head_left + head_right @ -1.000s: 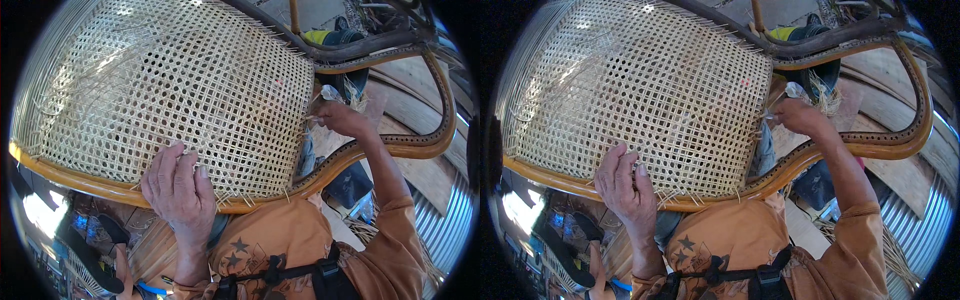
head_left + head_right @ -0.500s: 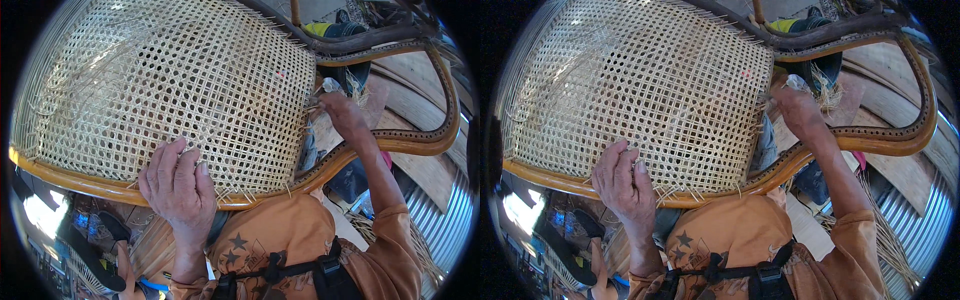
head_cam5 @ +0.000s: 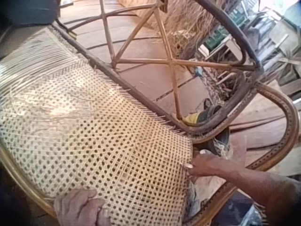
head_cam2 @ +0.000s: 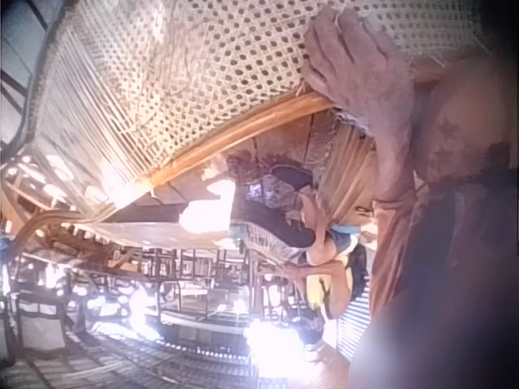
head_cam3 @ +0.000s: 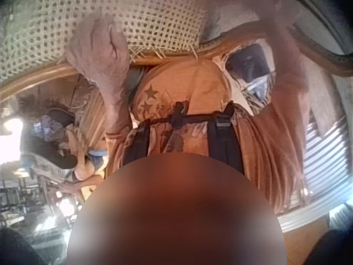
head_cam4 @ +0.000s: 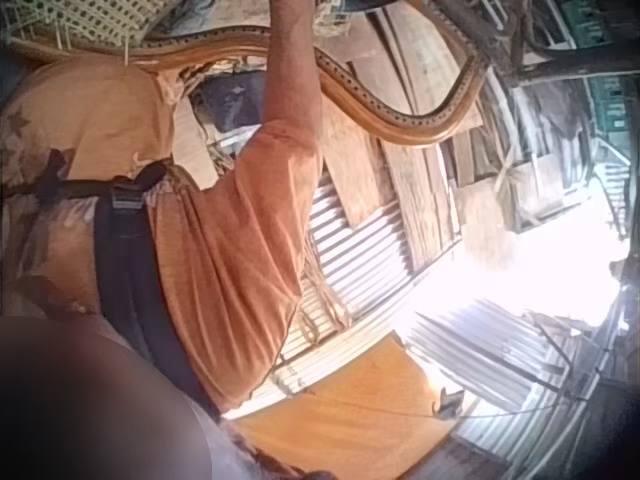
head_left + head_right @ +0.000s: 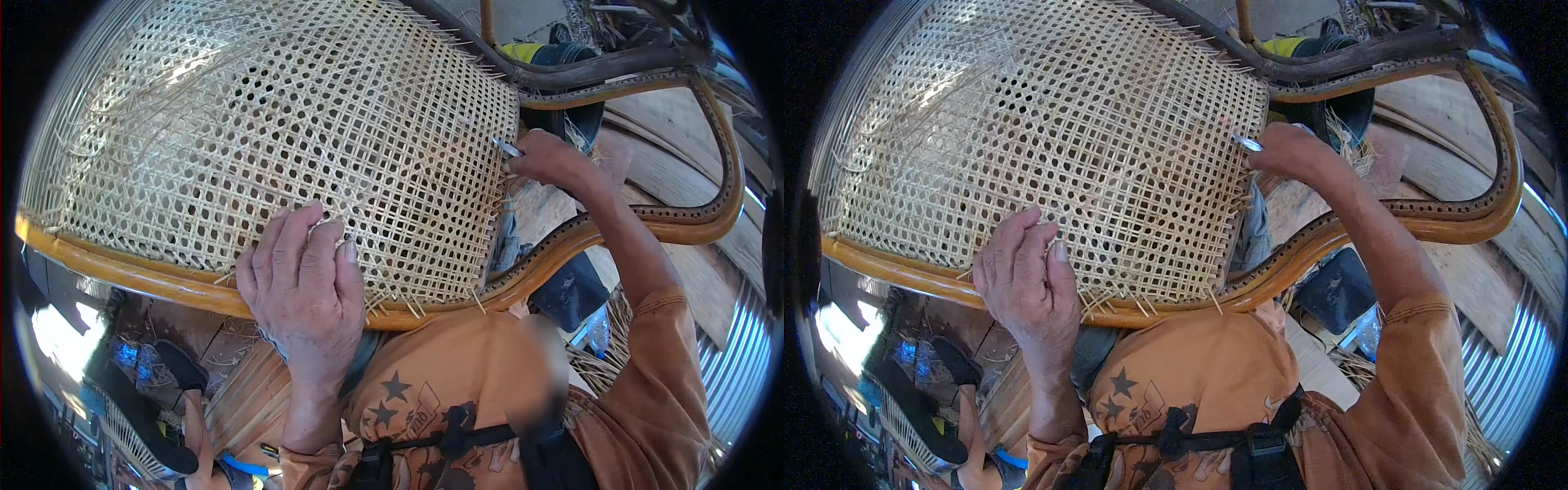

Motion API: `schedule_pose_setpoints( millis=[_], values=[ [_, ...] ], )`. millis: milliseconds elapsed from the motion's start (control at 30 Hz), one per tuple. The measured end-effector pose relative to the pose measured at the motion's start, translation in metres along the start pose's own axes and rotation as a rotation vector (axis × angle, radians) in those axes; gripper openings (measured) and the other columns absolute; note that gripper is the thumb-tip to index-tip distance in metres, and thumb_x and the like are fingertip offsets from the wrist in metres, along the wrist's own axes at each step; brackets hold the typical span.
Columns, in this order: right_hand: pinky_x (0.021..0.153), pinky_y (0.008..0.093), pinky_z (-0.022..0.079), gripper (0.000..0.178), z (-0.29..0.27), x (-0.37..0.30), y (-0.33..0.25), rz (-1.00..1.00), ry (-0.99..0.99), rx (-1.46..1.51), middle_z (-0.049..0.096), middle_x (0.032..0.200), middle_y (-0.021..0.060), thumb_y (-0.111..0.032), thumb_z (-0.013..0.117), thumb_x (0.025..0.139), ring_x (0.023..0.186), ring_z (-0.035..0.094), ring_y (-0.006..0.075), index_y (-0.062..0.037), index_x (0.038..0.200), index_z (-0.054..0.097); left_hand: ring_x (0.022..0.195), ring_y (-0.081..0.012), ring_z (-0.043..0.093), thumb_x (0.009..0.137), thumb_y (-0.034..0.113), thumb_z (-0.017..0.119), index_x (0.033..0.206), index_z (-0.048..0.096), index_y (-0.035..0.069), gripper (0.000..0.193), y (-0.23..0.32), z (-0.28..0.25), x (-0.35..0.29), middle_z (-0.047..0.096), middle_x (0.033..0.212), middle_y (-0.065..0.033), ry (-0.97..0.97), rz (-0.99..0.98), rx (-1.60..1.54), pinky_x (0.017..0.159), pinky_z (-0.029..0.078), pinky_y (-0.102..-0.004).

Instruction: Weaving a cane or rattan pattern into the backrest of a wooden chair.

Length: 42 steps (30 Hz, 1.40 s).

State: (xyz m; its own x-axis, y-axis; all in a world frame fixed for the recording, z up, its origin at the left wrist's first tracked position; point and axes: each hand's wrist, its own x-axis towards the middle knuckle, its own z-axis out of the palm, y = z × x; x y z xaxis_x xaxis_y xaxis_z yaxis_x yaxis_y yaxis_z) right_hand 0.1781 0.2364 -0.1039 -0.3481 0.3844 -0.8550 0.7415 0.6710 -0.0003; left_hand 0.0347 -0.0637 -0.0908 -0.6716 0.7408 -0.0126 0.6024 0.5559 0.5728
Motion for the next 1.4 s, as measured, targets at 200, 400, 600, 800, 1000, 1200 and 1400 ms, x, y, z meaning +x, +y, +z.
schedule_pose_setpoints(
  millis=[200, 400, 600, 800, 1000, 1200, 1400],
  values=[
    [0.050, 0.0298, 0.043, 0.030, 0.003, -0.002, 0.006, 0.196, -0.130, 0.363, 0.054, 0.058, 0.0096, -0.024, 0.064, 0.075, 0.046, 0.052, 0.0170, 0.0052, 0.069, 0.059, 0.106, -0.0206, 0.053, 0.077, 0.014, 0.064, 0.095, 0.063, 0.010, 0.018, -0.003, 0.001, 0.000, 0.059, 0.109, -0.0008, 0.046, 0.043, -0.037, 0.091, 0.034, -0.0406],
    [0.062, 0.0370, 0.047, 0.028, 0.001, -0.001, -0.003, -0.121, -0.048, 0.066, 0.058, 0.064, 0.0115, -0.022, 0.061, 0.077, 0.061, 0.059, 0.0221, 0.0054, 0.072, 0.058, 0.103, -0.0196, 0.054, 0.078, 0.014, 0.064, 0.095, 0.062, 0.010, 0.018, -0.006, -0.003, -0.003, 0.058, 0.108, -0.0009, 0.048, 0.069, -0.060, 0.090, 0.034, -0.0409],
    [0.071, 0.0438, 0.051, 0.019, 0.011, -0.005, -0.031, -0.143, -0.001, -0.500, 0.065, 0.083, 0.0198, -0.014, 0.051, 0.078, 0.081, 0.064, 0.0351, -0.0004, 0.083, 0.064, 0.102, -0.0188, 0.054, 0.078, 0.015, 0.064, 0.097, 0.061, 0.009, 0.020, -0.008, -0.001, -0.005, 0.058, 0.107, -0.0013, 0.050, 0.079, -0.076, 0.091, 0.033, -0.0409],
    [0.074, 0.0454, 0.051, 0.021, 0.027, -0.010, -0.030, -0.087, 0.043, -0.582, 0.065, 0.084, 0.0218, -0.016, 0.050, 0.078, 0.084, 0.063, 0.0377, -0.0014, 0.082, 0.065, 0.099, -0.0176, 0.055, 0.079, 0.013, 0.062, 0.098, 0.060, 0.008, 0.019, -0.009, 0.002, -0.003, 0.059, 0.104, -0.0012, 0.092, 0.063, -0.058, 0.092, 0.032, -0.0414],
    [0.075, 0.0482, 0.048, 0.023, 0.032, -0.011, -0.023, -0.073, 0.173, -0.331, 0.064, 0.084, 0.0216, -0.021, 0.052, 0.076, 0.080, 0.062, 0.0387, -0.0007, 0.077, 0.063, 0.098, -0.0166, 0.055, 0.079, 0.013, 0.062, 0.099, 0.060, 0.009, 0.020, -0.012, 0.002, -0.004, 0.059, 0.102, -0.0004, 0.118, 0.056, -0.046, 0.093, 0.032, -0.0424],
    [0.071, 0.0485, 0.044, 0.027, -0.033, -0.017, 0.103, 0.142, 0.282, -0.468, 0.060, 0.079, 0.0224, -0.026, 0.050, 0.086, 0.080, 0.059, 0.0389, -0.0005, 0.085, 0.059, 0.098, -0.0188, 0.056, 0.082, 0.015, 0.060, 0.103, 0.061, 0.010, 0.021, -0.006, -0.005, 0.001, 0.061, 0.107, -0.0017, 0.099, 0.058, -0.064, 0.094, 0.033, -0.0424],
    [0.072, 0.0491, 0.044, 0.032, -0.002, -0.069, -0.043, -0.034, 0.355, -0.074, 0.061, 0.083, 0.0210, -0.033, 0.047, 0.090, 0.084, 0.059, 0.0397, -0.0019, 0.094, 0.056, 0.099, -0.0165, 0.055, 0.079, 0.015, 0.064, 0.098, 0.062, 0.012, 0.019, -0.008, 0.000, -0.009, 0.060, 0.104, 0.0004, 0.087, 0.043, 0.001, 0.096, 0.031, -0.0452]
  ],
)
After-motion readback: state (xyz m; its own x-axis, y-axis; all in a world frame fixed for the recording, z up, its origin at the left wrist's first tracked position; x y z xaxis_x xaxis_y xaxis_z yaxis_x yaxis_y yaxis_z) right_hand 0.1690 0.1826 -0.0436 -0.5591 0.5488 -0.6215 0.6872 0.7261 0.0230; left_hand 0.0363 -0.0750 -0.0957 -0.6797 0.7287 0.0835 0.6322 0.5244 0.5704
